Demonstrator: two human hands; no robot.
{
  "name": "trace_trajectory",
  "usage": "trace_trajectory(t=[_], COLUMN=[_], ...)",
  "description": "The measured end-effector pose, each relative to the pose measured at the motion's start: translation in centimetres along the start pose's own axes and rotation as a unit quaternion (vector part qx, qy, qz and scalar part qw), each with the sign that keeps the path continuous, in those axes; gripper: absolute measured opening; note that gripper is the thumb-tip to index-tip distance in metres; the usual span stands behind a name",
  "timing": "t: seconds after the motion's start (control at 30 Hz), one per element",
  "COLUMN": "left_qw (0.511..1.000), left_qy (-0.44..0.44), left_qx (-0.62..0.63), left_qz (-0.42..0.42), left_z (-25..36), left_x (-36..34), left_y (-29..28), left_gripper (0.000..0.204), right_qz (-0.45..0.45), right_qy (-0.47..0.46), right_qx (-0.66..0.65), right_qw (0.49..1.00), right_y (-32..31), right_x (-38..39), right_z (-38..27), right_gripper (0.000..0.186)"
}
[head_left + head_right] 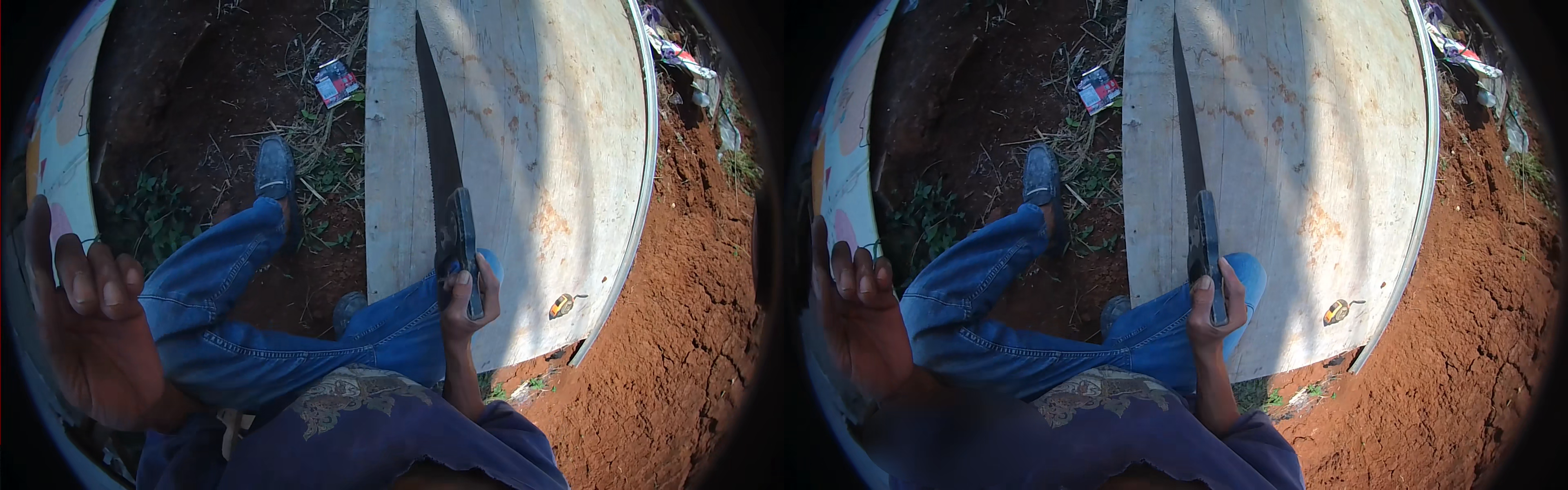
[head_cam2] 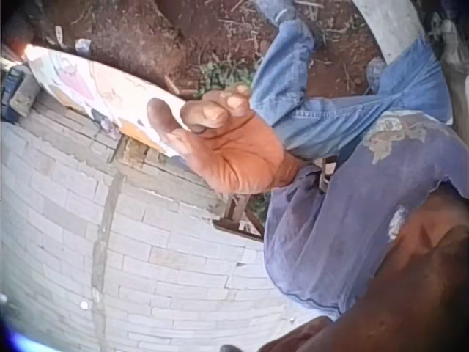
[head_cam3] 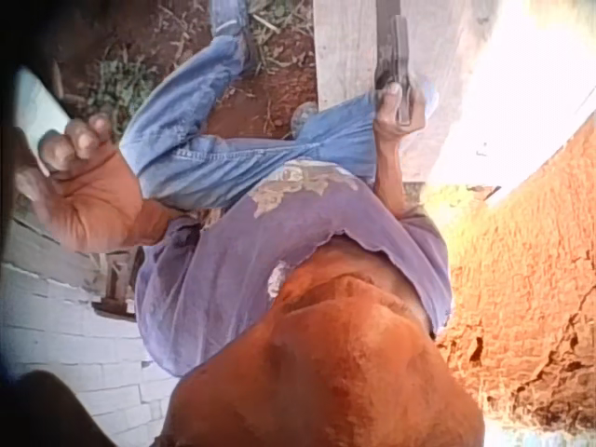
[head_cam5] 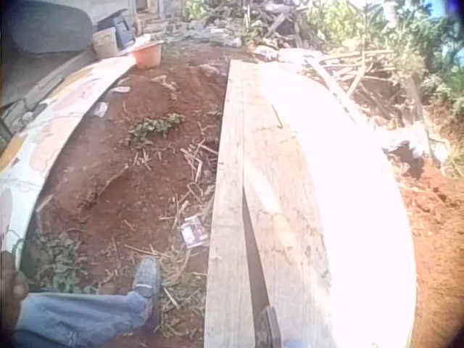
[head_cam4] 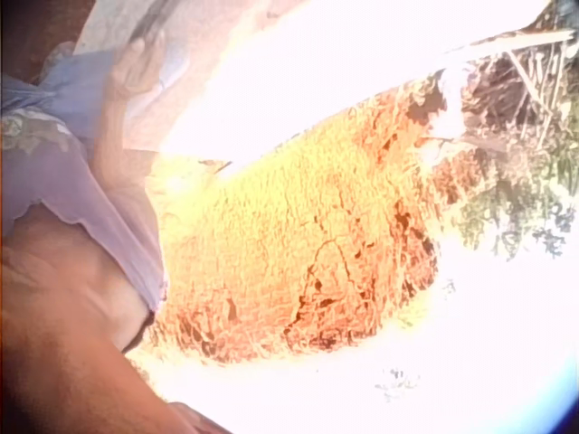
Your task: The recorder is using a hand saw to cut a piece of wood.
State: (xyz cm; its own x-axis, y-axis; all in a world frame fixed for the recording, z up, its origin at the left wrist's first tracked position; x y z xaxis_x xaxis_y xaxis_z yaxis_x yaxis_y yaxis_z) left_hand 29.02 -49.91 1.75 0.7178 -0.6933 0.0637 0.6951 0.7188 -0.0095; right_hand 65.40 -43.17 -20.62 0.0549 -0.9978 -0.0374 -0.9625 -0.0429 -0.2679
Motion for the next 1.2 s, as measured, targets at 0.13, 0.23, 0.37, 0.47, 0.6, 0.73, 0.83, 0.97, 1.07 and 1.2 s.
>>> trace_trajectory(t=[0.13,0.23,0.37,0.47,0.6,0.73,0.83,0.97,1.07,1.2], left_qw=[0.999,0.994,0.995,1.0,0.997,0.978,0.987,0.988,0.977,0.98], left_qy=[-0.01,-0.024,-0.036,-0.025,-0.042,-0.066,-0.067,-0.054,-0.078,-0.058], left_qx=[0.035,0.068,0.031,0.015,0.051,0.159,0.104,0.099,0.16,0.168], left_qz=[-0.003,-0.077,-0.087,-0.003,-0.028,-0.12,-0.099,-0.105,-0.113,-0.088], left_z=[-0.2,-1.6,-1.2,-0.7,-0.8,-1.1,-0.7,-0.2,-0.6,-1.0], left_x=[0.3,-0.1,-0.7,-0.7,-1.1,-1.5,-1.6,-1.3,-1.6,-1.0], left_y=[0.3,3.1,1.4,-1.3,-1.8,2.4,0.7,-1.8,-1.0,0.8], left_gripper=[0.063,0.058,0.057,0.06,0.061,0.037,0.037,0.04,0.04,0.041], right_qz=[0.006,0.079,0.036,0.002,0.002,0.047,0.031,0.01,-0.001,0.07], right_qy=[-0.039,-0.13,-0.032,0.02,-0.045,-0.045,-0.022,0.021,-0.057,-0.082], right_qx=[-0.002,-0.002,-0.031,-0.002,-0.001,-0.038,-0.028,-0.015,-0.025,-0.014], right_qw=[0.999,0.988,0.998,1.0,0.999,0.997,0.999,1.0,0.998,0.994], right_y=[6.8,13.1,11.4,2.8,5.1,11.9,10.8,0.8,3.3,11.5], right_x=[-8.3,-20.5,-13.6,-1.3,-4.7,-18.0,-12.9,0.8,-1.5,-17.8], right_z=[1.5,3.8,4.5,1.1,1.7,5.7,4.0,-1.5,0.9,6.5], right_gripper=[0.027,0.022,0.024,0.027,0.026,0.025,0.026,0.033,0.032,0.025])
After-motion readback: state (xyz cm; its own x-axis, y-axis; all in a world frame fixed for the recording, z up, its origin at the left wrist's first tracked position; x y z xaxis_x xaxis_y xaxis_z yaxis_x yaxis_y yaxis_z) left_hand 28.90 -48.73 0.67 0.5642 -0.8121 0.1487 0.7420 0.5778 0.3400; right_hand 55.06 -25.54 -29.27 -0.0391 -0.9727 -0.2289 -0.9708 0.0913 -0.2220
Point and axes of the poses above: each hand's wrist, its own x-axis away from the middle knuckle, its own y-axis out of the palm, z = x × y, the point moved 5 cm from there along -x, towards the middle knuckle, and after that the axes turned 5 degrees about -x, right-handed, at the moved point
